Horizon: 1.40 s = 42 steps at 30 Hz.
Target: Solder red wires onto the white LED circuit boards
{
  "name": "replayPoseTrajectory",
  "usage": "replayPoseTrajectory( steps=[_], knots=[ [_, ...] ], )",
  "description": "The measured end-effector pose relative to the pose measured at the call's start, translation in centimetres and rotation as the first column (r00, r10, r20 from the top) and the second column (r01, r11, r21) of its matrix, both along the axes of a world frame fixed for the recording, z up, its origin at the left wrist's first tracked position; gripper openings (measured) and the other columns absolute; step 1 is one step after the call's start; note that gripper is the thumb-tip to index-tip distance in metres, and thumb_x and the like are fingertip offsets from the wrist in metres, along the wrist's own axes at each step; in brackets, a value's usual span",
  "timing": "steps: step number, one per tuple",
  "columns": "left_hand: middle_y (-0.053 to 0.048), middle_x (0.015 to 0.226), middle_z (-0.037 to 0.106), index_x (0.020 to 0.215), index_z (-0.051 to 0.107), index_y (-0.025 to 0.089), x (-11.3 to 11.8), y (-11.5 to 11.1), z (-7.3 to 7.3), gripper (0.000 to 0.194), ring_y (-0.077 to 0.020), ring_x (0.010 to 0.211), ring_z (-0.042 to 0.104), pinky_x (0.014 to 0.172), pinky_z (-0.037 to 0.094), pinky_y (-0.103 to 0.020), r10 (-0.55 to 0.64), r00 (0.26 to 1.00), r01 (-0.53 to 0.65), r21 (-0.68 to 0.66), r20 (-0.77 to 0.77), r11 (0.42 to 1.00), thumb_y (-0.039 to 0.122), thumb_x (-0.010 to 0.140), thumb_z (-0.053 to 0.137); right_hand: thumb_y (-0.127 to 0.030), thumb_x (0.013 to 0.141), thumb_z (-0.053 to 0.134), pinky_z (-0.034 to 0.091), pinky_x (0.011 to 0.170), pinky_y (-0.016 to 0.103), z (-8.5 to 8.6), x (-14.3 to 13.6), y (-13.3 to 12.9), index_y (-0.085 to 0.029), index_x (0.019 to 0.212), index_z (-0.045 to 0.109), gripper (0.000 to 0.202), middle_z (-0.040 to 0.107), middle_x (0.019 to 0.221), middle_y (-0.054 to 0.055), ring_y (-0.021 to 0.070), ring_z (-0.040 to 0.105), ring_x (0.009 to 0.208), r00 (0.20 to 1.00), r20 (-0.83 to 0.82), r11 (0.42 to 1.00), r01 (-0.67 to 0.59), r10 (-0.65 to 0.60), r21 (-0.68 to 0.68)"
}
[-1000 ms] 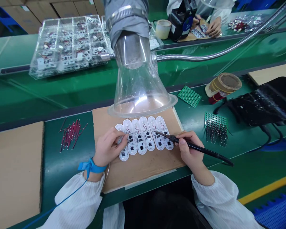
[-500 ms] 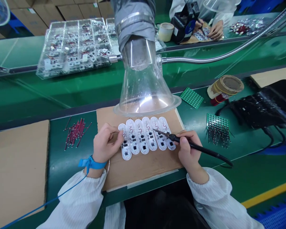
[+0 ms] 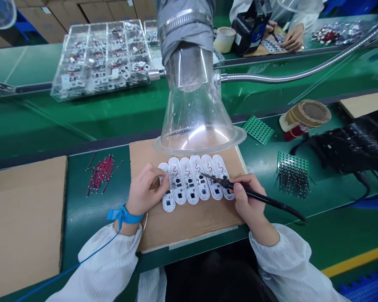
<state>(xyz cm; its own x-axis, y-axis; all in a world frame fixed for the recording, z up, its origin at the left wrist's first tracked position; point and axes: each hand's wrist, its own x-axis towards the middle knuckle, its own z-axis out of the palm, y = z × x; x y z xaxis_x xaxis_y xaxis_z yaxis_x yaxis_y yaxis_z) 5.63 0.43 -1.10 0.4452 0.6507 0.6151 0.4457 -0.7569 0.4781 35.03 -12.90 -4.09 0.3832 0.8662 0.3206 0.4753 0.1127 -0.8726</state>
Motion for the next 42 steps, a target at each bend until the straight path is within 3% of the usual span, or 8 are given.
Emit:
replayPoseTrajectory(
  steps=[6, 13, 24, 36, 42],
  knots=[
    [0.008, 0.070, 0.046, 0.097, 0.063, 0.022, 0.1, -0.2, -0.2, 0.014, -0.0104, 0.058, 0.044, 0.055, 0.035, -0.024, -0.015, 1.000, 0.015, -0.009, -0.013, 1.000, 0.012, 0.101, 0.071, -0.043, 0.107, 0.071, 0.057, 0.059, 0.033, 0.1, 0.0, 0.1, -0.028, 0.102, 0.076, 0.017, 0.076, 0.084, 0.001, 0.0186, 0.069, 0.063, 1.000, 0.011, 1.000, -0.010, 0.010, 0.026],
    [0.007, 0.070, 0.048, 0.095, 0.063, 0.022, -0.1, 0.0, 0.1, 0.018, -0.0116, 0.060, 0.045, 0.056, 0.036, -0.026, 0.021, 0.999, -0.021, -0.005, 0.039, 1.000, 0.007, 0.097, 0.073, -0.045, 0.109, 0.068, 0.055, 0.057, 0.034, -0.6, 0.1, -0.3, -0.027, 0.100, 0.074, 0.021, 0.072, 0.081, 0.001, 0.0196, 0.065, 0.062, 0.993, -0.097, 0.995, 0.071, -0.064, 0.070],
    [0.006, 0.070, 0.051, 0.096, 0.064, 0.022, -0.2, 0.0, 0.1, 0.014, -0.0113, 0.058, 0.043, 0.055, 0.036, -0.026, 0.011, 1.000, -0.011, -0.002, 0.004, 1.000, 0.011, 0.099, 0.072, -0.045, 0.107, 0.072, 0.057, 0.061, 0.034, -0.5, 0.4, -0.3, -0.028, 0.107, 0.076, 0.017, 0.077, 0.089, 0.002, 0.0200, 0.070, 0.067, 0.998, -0.006, 0.998, -0.058, 0.058, -0.036],
    [0.007, 0.072, 0.052, 0.098, 0.064, 0.022, 0.2, -0.2, -0.1, 0.012, -0.0103, 0.059, 0.047, 0.054, 0.035, -0.024, -0.026, 1.000, 0.026, 0.017, -0.003, 1.000, 0.013, 0.101, 0.071, -0.036, 0.108, 0.071, 0.058, 0.061, 0.031, 0.1, 0.1, -0.1, -0.029, 0.111, 0.075, 0.009, 0.079, 0.094, 0.001, 0.0178, 0.073, 0.069, 0.991, 0.064, 0.993, -0.120, 0.121, -0.024],
    [0.007, 0.072, 0.050, 0.098, 0.065, 0.023, -1.8, -0.3, 0.8, 0.017, -0.0111, 0.060, 0.045, 0.054, 0.035, -0.025, -0.029, 1.000, 0.029, 0.006, 0.000, 1.000, 0.008, 0.098, 0.073, -0.034, 0.108, 0.070, 0.056, 0.059, 0.031, 0.1, 0.0, 0.1, -0.028, 0.109, 0.075, 0.008, 0.077, 0.089, 0.001, 0.0175, 0.071, 0.066, 0.991, 0.074, 0.993, -0.115, 0.115, 0.005]
  ],
)
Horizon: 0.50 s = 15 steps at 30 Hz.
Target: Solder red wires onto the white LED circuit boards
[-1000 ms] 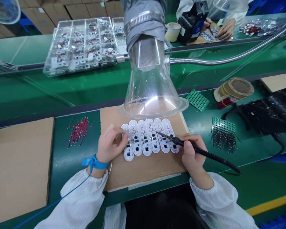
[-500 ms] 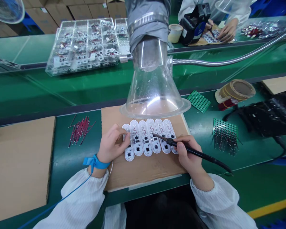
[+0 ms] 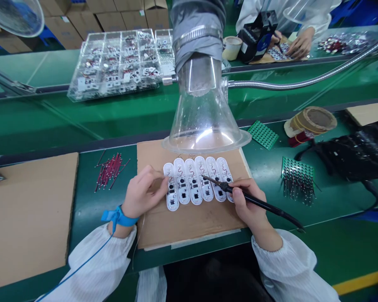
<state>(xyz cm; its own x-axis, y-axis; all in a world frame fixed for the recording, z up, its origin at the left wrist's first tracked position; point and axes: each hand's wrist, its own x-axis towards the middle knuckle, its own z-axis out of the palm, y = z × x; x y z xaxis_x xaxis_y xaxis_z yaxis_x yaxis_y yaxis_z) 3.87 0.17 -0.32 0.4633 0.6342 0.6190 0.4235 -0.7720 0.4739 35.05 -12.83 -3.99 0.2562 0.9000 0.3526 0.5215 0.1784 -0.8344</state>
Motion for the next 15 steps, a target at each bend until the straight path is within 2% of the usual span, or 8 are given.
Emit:
replayPoseTrajectory(
  steps=[5, 8, 11, 15],
  knots=[
    [0.008, 0.071, 0.043, 0.093, 0.063, 0.022, -1.2, 0.0, -0.8, 0.019, -0.0108, 0.060, 0.043, 0.056, 0.035, -0.024, 0.076, 0.995, -0.072, -0.059, 0.069, 0.996, 0.007, 0.096, 0.073, -0.038, 0.109, 0.069, 0.054, 0.058, 0.031, -0.1, 0.1, -0.3, -0.026, 0.104, 0.074, 0.013, 0.071, 0.080, 0.000, 0.0178, 0.067, 0.063, 0.990, -0.115, 0.992, 0.090, -0.080, 0.088],
    [0.008, 0.071, 0.044, 0.094, 0.064, 0.022, -0.9, 0.0, -1.1, 0.017, -0.0105, 0.059, 0.044, 0.055, 0.034, -0.024, 0.052, 0.997, -0.049, -0.053, 0.059, 0.997, 0.009, 0.097, 0.073, -0.040, 0.110, 0.068, 0.053, 0.057, 0.031, 0.4, -0.7, -0.4, -0.025, 0.100, 0.074, 0.019, 0.069, 0.079, 0.000, 0.0171, 0.064, 0.061, 0.984, -0.135, 0.985, 0.134, -0.119, 0.111],
    [0.008, 0.072, 0.045, 0.097, 0.064, 0.022, -0.5, -0.2, -1.1, 0.014, -0.0101, 0.060, 0.045, 0.055, 0.035, -0.024, 0.006, 0.999, -0.004, -0.035, 0.033, 0.999, 0.011, 0.100, 0.072, -0.038, 0.111, 0.067, 0.053, 0.058, 0.030, 0.8, -2.1, -0.3, -0.026, 0.102, 0.074, 0.017, 0.070, 0.080, 0.000, 0.0170, 0.065, 0.062, 0.987, -0.126, 0.990, 0.113, -0.101, 0.089],
    [0.008, 0.073, 0.046, 0.100, 0.065, 0.021, -0.3, -0.4, -1.0, 0.011, -0.0097, 0.060, 0.045, 0.056, 0.036, -0.023, -0.017, 1.000, 0.017, -0.012, 0.010, 1.000, 0.013, 0.104, 0.071, -0.037, 0.111, 0.066, 0.053, 0.056, 0.028, 0.6, -3.1, 0.0, -0.027, 0.102, 0.074, 0.015, 0.072, 0.082, -0.001, 0.0157, 0.065, 0.061, 0.990, -0.093, 0.990, 0.117, -0.109, 0.084]
  ],
)
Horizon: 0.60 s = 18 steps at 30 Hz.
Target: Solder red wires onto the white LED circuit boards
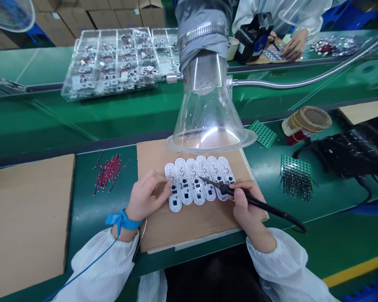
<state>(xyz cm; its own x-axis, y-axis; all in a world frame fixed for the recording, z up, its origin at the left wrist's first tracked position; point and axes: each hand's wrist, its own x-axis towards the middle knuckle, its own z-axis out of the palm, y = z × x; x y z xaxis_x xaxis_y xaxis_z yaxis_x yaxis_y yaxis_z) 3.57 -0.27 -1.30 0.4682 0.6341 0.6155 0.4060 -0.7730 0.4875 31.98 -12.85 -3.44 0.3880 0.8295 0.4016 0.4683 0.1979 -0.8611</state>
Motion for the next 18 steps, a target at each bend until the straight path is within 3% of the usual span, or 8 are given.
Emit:
replayPoseTrajectory(
  steps=[10, 14, 18],
  knots=[
    [0.007, 0.075, 0.052, 0.100, 0.064, 0.020, 0.02, 0.14, -0.30, 0.010, -0.0093, 0.059, 0.046, 0.055, 0.036, -0.023, 0.019, 0.999, -0.019, 0.010, -0.032, 1.000, 0.014, 0.106, 0.069, -0.034, 0.109, 0.069, 0.058, 0.060, 0.030, 0.32, 0.12, 0.11, -0.028, 0.105, 0.074, 0.008, 0.076, 0.085, -0.001, 0.0177, 0.071, 0.065, 0.985, 0.162, 0.998, -0.055, 0.060, -0.039],
    [0.006, 0.078, 0.060, 0.101, 0.063, 0.021, 0.18, 0.07, -0.29, 0.011, -0.0099, 0.061, 0.048, 0.055, 0.035, -0.024, -0.017, 0.999, 0.017, 0.011, -0.038, 1.000, 0.013, 0.107, 0.068, -0.033, 0.108, 0.069, 0.058, 0.061, 0.029, 0.37, 0.10, 0.09, -0.028, 0.106, 0.073, 0.007, 0.077, 0.086, -0.001, 0.0173, 0.072, 0.066, 0.982, 0.177, 0.998, -0.055, 0.061, -0.038],
    [0.006, 0.078, 0.058, 0.102, 0.062, 0.021, 0.21, -0.05, -0.11, 0.011, -0.0102, 0.062, 0.047, 0.056, 0.036, -0.024, -0.027, 0.999, 0.027, 0.001, -0.026, 1.000, 0.013, 0.106, 0.068, -0.032, 0.108, 0.070, 0.058, 0.060, 0.030, 0.12, 0.12, 0.05, -0.028, 0.106, 0.074, 0.007, 0.076, 0.085, -0.001, 0.0175, 0.071, 0.065, 0.984, 0.164, 0.997, -0.058, 0.064, -0.041]
  ],
)
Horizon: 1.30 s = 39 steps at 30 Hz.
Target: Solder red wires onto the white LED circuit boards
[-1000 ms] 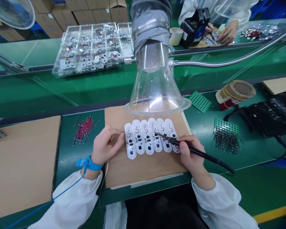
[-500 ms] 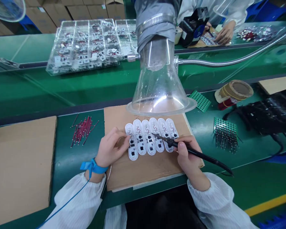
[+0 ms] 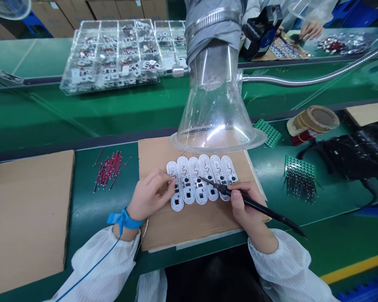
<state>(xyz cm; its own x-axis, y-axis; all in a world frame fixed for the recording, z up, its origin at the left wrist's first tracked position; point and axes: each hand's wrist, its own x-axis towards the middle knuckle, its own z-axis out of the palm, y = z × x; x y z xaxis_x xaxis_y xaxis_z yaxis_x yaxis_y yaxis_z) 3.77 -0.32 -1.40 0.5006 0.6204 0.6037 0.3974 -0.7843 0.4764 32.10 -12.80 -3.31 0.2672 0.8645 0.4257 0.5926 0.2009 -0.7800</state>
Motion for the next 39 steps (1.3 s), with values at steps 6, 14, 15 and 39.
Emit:
replayPoseTrajectory(
  steps=[6, 14, 15, 39],
  knots=[
    [0.006, 0.077, 0.052, 0.100, 0.063, 0.021, -0.3, 0.1, 0.3, 0.013, -0.0098, 0.062, 0.046, 0.055, 0.035, -0.023, 0.042, 0.999, -0.042, -0.013, 0.035, 0.999, 0.012, 0.104, 0.070, -0.032, 0.108, 0.069, 0.061, 0.064, 0.032, -0.6, 0.1, -0.2, -0.027, 0.106, 0.074, 0.007, 0.078, 0.091, 0.002, 0.0198, 0.075, 0.074, 0.998, -0.064, 0.998, 0.029, -0.025, 0.064],
    [0.006, 0.074, 0.053, 0.098, 0.064, 0.021, -0.4, 0.2, 0.2, 0.012, -0.0098, 0.060, 0.047, 0.054, 0.035, -0.023, 0.058, 0.998, -0.058, -0.004, 0.011, 0.998, 0.014, 0.104, 0.070, -0.037, 0.110, 0.069, 0.062, 0.067, 0.033, 0.0, 0.0, 0.0, -0.028, 0.106, 0.073, 0.010, 0.081, 0.089, 0.001, 0.0195, 0.078, 0.071, 0.998, 0.059, 0.999, -0.036, 0.034, 0.038],
    [0.006, 0.075, 0.055, 0.098, 0.064, 0.021, -0.4, 0.2, 0.2, 0.012, -0.0099, 0.060, 0.047, 0.054, 0.036, -0.023, 0.054, 0.999, -0.054, -0.002, 0.009, 0.999, 0.014, 0.104, 0.070, -0.037, 0.110, 0.069, 0.062, 0.067, 0.033, 0.0, 0.0, 0.1, -0.028, 0.106, 0.073, 0.011, 0.081, 0.089, 0.001, 0.0197, 0.079, 0.071, 0.997, 0.067, 0.999, -0.038, 0.035, 0.036],
    [0.007, 0.075, 0.051, 0.097, 0.062, 0.022, -1.3, 0.7, 0.2, 0.013, -0.0102, 0.059, 0.045, 0.055, 0.034, -0.024, 0.053, 0.999, -0.052, -0.051, 0.013, 0.997, 0.012, 0.102, 0.069, -0.039, 0.111, 0.069, 0.065, 0.068, 0.033, 0.7, -0.1, 0.3, -0.028, 0.104, 0.073, 0.014, 0.082, 0.088, 0.001, 0.0204, 0.081, 0.075, 0.992, 0.102, 0.997, -0.072, 0.071, 0.003]
  ],
)
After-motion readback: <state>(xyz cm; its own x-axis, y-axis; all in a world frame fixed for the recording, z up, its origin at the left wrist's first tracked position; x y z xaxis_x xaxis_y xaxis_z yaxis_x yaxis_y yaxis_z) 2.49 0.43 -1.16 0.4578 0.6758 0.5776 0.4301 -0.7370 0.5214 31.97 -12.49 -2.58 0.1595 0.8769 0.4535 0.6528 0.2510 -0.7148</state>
